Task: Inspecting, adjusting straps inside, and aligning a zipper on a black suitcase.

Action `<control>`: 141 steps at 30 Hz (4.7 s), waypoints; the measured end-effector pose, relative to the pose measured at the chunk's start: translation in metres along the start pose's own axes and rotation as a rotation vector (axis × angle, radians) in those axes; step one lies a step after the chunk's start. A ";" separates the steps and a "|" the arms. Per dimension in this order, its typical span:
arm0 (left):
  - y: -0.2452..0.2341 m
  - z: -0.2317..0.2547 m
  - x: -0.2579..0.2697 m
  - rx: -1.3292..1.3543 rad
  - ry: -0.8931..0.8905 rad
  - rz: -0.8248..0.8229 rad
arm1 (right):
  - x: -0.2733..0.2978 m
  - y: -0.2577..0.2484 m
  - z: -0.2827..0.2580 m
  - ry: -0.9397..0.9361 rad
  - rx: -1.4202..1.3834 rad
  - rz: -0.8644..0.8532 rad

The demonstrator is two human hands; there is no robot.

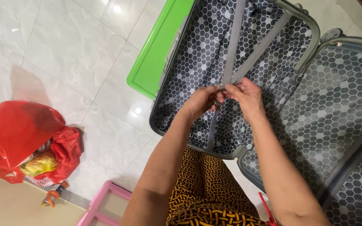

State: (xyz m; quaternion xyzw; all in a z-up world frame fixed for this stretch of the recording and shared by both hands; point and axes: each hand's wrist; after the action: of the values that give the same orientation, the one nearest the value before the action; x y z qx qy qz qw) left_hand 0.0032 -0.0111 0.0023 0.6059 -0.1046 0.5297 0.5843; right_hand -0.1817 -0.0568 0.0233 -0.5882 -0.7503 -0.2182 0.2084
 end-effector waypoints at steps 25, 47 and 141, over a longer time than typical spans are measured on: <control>-0.037 -0.003 0.030 -0.355 0.257 -0.020 | -0.006 0.018 -0.033 0.220 0.089 -0.093; -0.015 -0.026 0.017 -0.031 0.297 0.174 | 0.001 0.015 -0.030 0.206 0.188 -0.093; 0.290 -0.041 0.077 -0.554 0.344 -0.276 | 0.271 -0.084 -0.227 -0.139 1.167 0.786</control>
State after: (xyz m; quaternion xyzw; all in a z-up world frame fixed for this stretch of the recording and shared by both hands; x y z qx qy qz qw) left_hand -0.2025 -0.0253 0.2249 0.3348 -0.0614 0.4914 0.8017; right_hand -0.3102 0.0096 0.3567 -0.6204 -0.4884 0.3491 0.5046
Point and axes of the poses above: each hand's wrist, its own x-axis away from the middle knuckle, its own y-axis out of the palm, z = x × y, and after that the axes turned 4 degrees about -y, right-handed
